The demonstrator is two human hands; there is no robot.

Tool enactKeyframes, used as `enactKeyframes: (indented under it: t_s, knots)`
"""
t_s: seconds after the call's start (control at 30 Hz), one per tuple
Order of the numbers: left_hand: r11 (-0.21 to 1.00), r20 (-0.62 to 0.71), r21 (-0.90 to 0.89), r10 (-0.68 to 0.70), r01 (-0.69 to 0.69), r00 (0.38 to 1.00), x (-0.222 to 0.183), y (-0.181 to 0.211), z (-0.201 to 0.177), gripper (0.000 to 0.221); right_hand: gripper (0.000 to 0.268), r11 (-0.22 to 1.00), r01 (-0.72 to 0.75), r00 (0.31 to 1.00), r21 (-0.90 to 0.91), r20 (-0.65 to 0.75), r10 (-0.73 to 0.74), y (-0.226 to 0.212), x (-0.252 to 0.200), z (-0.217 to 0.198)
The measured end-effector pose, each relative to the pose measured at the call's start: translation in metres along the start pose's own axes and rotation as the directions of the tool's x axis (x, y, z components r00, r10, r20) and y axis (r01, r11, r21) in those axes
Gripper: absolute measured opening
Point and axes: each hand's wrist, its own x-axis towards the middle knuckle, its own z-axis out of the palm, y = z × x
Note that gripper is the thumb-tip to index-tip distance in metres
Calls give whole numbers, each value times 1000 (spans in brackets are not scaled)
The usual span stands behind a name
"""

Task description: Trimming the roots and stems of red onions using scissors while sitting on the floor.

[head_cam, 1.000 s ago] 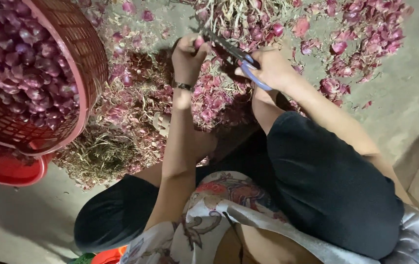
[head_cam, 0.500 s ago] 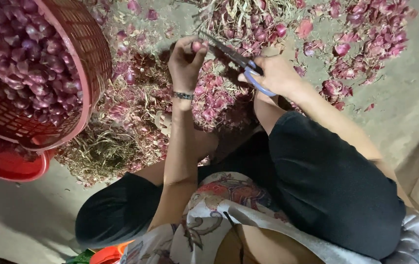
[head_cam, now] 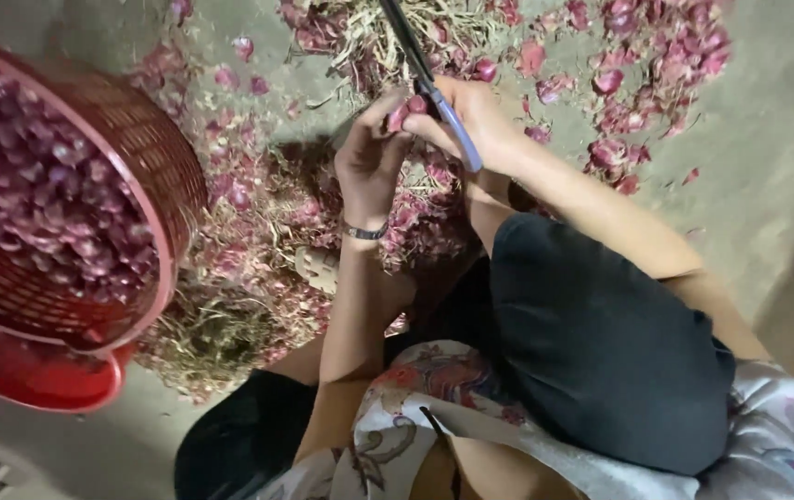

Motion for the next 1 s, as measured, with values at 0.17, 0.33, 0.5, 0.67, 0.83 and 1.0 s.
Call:
enactKeyframes:
  t_s: [0.17,0.33,0.5,0.67,0.83,1.0]
  knots:
    - [982,77,-173,-65,77,995,-1,-2,-6,46,17,998,-9,983,69,183,-4,-16,-8,-15]
    - [945,151,-310,-60,105,987,4,-1,-9,44,13,964,-161,968,212,226,112,-31,-11,-20]
    - [827,241,-548,10,128,970,9,7,-3,29,18,985,-168,954,29,255,156,11,-9,-15]
    - [975,174,-221,50,-11,983,11,9,-1,38,38,914,62,991,402,82,-103,4,-13,-21]
    - [992,116,-113,67,-54,991,11,0,9,34,30,984,77,994,163,67,-89,-5,-15,-19]
    - [951,9,-297,-91,90,996,1,-15,15,51,23,972,203,979,116,-41,-199,-7,-21,-17]
